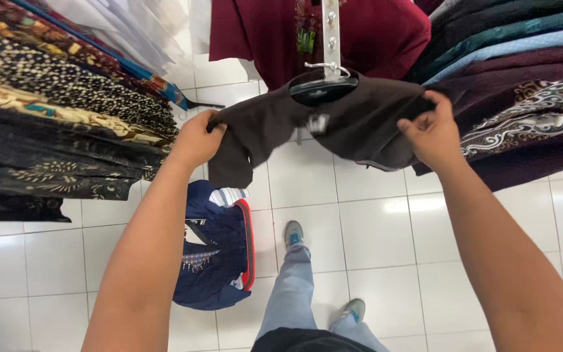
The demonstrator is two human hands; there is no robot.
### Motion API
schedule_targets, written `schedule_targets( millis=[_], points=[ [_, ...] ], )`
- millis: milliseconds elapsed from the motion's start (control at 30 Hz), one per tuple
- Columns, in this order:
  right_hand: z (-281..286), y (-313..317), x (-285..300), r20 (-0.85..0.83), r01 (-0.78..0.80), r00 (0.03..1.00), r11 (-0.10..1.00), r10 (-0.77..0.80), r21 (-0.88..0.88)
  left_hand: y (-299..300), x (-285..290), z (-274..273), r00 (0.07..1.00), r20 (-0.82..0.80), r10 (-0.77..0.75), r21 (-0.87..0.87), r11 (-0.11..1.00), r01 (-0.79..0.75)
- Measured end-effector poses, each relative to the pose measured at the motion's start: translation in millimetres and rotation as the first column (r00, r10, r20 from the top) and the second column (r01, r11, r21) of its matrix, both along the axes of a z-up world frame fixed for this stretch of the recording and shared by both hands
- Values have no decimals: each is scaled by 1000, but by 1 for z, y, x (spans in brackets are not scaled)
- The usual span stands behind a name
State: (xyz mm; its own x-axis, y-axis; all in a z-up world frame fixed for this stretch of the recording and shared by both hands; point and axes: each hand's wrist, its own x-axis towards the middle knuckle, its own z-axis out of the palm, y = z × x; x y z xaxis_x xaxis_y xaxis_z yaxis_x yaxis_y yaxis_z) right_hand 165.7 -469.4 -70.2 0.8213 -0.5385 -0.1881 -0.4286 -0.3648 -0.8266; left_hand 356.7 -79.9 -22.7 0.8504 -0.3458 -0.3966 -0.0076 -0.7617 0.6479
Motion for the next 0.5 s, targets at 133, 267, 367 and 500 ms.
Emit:
schedule_targets(
  millis=[133, 267, 367, 500],
  points=[
    [-22, -12, 12, -49, 174, 981, 959, -189, -222, 3, 20, -28, 997, 81, -8, -26, 1000, 10],
    [-40, -12, 9, 10, 338, 938, 907, -347, -250, 12, 19, -24, 993, 76, 91, -97, 992, -83],
    [-26, 2, 9, 35, 342, 939, 926, -341, -160, 37, 26, -47, 981, 123, 152, -91, 986, -141],
    [-36, -6, -14, 26, 207, 977, 923, -210, -324, 59, 9, -49, 937, 283, 203, -49, 979, -197]
  ],
)
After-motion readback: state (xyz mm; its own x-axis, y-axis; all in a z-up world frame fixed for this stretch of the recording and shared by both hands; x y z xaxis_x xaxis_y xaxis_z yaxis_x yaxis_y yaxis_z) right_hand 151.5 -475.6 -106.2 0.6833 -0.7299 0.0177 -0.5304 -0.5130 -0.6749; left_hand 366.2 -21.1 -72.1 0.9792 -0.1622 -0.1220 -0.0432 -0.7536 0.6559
